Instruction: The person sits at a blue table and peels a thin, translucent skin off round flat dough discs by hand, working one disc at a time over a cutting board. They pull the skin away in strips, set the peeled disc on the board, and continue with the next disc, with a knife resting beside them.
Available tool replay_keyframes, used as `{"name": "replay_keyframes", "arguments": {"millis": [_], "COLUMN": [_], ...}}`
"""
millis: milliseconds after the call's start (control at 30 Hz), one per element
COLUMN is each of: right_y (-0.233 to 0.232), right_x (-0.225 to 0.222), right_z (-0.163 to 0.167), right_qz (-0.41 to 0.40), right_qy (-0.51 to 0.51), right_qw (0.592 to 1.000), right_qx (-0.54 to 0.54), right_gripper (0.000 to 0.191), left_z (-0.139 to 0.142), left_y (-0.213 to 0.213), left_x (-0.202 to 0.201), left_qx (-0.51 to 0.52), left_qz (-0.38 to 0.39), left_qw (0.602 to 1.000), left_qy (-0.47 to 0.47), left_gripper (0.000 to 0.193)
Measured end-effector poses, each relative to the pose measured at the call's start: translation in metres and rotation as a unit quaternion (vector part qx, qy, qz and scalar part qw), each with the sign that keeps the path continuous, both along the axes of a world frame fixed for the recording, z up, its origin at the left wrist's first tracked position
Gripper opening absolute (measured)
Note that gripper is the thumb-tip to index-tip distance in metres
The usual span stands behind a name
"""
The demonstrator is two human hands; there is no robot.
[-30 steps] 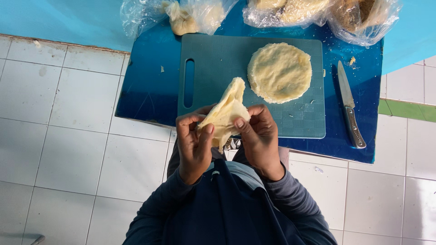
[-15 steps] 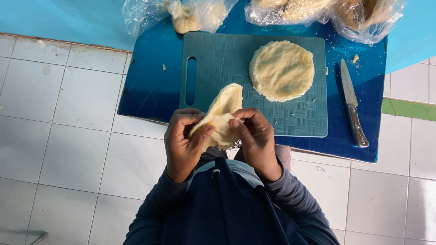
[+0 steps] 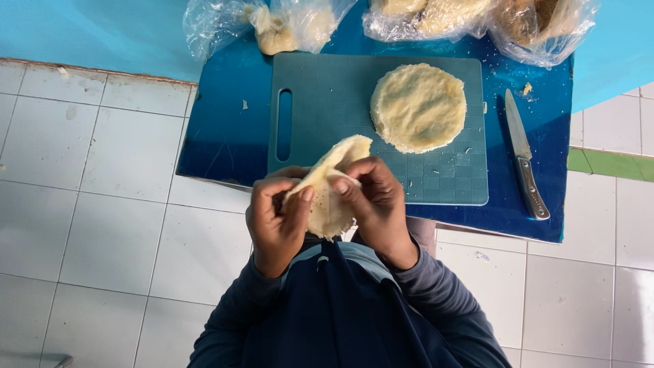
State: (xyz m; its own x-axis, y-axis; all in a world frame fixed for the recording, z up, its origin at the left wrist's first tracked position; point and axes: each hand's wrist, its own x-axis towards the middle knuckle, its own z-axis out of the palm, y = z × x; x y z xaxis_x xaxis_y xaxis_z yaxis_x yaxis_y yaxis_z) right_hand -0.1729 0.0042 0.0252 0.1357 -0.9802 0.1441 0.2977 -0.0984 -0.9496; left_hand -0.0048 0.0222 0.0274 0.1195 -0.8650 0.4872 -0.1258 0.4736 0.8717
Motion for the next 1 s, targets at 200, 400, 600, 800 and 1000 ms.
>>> {"name": "replay_keyframes", "arguments": {"millis": [200, 400, 600, 800, 1000], "right_y": [0.003, -0.007, -0.040, -0.045, -0.035], "right_x": [-0.002, -0.005, 0.019, 0.020, 0.018], "right_z": [-0.004, 0.023, 0.027, 0.026, 0.012], "right_qz": [-0.061, -0.007, -0.077, -0.086, -0.048], "right_qy": [-0.166, 0.025, 0.063, 0.298, 0.288], "right_qw": [0.984, 1.000, 0.993, 0.924, 0.912], "right_qx": [0.023, -0.011, -0.071, -0.223, -0.289], "right_gripper": [0.012, 0.032, 0.022, 0.018, 0.018], "left_z": [-0.023, -0.030, -0.036, -0.027, -0.021], "left_y": [-0.003, -0.005, -0.025, -0.040, -0.025], "left_x": [-0.002, -0.010, -0.009, 0.007, 0.013], "left_qx": [0.013, -0.047, -0.052, 0.055, 0.103], "left_qz": [0.004, -0.006, -0.018, -0.133, -0.045], "left_qw": [0.995, 0.994, 0.975, 0.959, 0.991], "left_qy": [0.102, 0.095, 0.213, 0.243, 0.075], "left_gripper": [0.023, 0.025, 0.036, 0.075, 0.044]}}
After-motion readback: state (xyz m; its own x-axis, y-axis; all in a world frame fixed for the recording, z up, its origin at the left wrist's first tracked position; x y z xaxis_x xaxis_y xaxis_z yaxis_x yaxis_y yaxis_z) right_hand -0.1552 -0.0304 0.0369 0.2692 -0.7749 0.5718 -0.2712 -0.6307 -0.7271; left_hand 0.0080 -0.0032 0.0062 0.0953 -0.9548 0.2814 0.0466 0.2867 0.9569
